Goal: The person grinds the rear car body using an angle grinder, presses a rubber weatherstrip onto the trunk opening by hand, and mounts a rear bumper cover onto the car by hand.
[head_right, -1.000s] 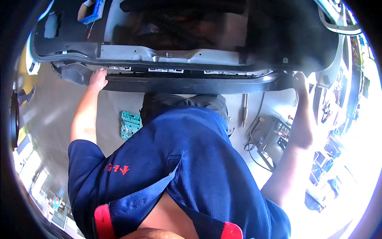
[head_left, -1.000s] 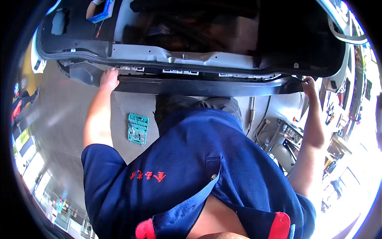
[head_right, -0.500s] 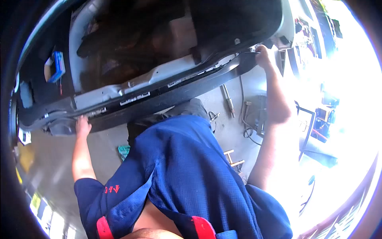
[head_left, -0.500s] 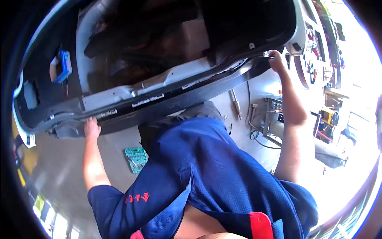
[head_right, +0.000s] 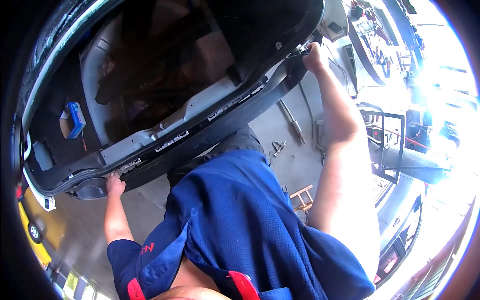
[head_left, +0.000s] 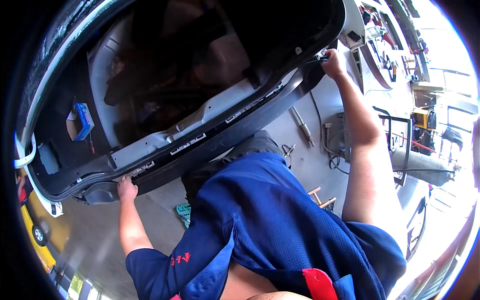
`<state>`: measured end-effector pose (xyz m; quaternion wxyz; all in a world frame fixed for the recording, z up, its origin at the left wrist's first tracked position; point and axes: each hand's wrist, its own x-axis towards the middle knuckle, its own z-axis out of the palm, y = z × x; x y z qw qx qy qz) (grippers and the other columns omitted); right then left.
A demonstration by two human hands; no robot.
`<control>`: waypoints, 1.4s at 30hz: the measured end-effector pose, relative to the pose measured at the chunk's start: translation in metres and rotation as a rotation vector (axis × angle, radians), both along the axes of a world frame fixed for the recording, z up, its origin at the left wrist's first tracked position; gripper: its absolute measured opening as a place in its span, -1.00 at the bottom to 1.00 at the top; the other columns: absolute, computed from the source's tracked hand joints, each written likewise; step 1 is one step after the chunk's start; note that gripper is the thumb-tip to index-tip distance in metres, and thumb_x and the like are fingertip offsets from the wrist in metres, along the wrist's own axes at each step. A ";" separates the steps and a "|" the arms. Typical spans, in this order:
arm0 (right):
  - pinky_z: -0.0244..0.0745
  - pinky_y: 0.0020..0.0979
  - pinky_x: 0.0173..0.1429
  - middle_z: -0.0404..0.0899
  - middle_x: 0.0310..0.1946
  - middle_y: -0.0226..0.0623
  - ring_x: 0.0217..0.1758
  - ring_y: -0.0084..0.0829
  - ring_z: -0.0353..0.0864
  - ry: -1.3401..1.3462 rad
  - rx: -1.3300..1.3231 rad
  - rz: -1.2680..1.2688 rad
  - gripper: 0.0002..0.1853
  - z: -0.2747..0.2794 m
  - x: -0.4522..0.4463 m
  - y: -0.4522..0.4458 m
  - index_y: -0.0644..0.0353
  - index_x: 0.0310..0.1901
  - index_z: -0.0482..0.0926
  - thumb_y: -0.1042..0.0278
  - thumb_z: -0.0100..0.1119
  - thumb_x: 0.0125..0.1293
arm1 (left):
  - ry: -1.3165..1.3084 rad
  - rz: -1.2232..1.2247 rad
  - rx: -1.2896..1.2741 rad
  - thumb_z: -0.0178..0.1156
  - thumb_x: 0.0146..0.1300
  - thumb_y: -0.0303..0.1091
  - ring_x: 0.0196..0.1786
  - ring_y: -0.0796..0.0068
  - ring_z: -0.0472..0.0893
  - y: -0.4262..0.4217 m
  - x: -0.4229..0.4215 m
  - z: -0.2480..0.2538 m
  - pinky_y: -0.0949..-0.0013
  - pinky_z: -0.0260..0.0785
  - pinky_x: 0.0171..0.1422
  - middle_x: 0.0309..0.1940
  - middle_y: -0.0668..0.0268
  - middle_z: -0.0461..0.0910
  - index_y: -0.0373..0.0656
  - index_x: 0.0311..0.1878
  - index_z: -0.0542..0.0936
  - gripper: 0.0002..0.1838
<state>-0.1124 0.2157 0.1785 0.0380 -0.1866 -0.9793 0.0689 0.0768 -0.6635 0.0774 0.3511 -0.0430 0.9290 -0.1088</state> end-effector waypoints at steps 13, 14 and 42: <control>0.55 -0.33 0.21 0.67 -0.03 -0.18 0.05 -0.27 0.68 0.057 -0.264 -0.054 -0.53 -0.010 0.006 -0.010 0.23 0.07 0.58 0.68 0.17 0.05 | -0.026 0.084 -0.043 0.32 0.19 -0.32 0.35 0.07 0.48 -0.013 0.000 0.000 0.08 0.37 0.46 0.25 0.10 0.49 -0.22 0.12 0.56 -0.57; 0.55 -0.33 0.23 0.66 0.03 -0.16 0.10 -0.25 0.67 0.037 -0.311 -0.079 -0.50 -0.008 0.007 -0.015 0.24 0.11 0.55 0.69 0.17 0.05 | -0.026 0.093 -0.044 0.32 0.19 -0.32 0.37 0.07 0.46 -0.019 0.000 -0.006 0.08 0.37 0.46 0.27 0.10 0.47 -0.22 0.13 0.56 -0.57; 0.55 -0.15 0.20 0.65 0.01 -0.06 0.12 -0.04 0.64 -0.306 -0.440 0.297 -0.71 -0.072 0.113 -0.218 0.14 0.00 0.65 0.46 0.20 0.22 | 0.029 0.143 0.004 0.33 0.21 -0.17 0.42 0.00 0.39 -0.006 0.000 -0.003 0.02 0.40 0.44 0.30 0.14 0.45 -0.04 0.32 0.52 -0.41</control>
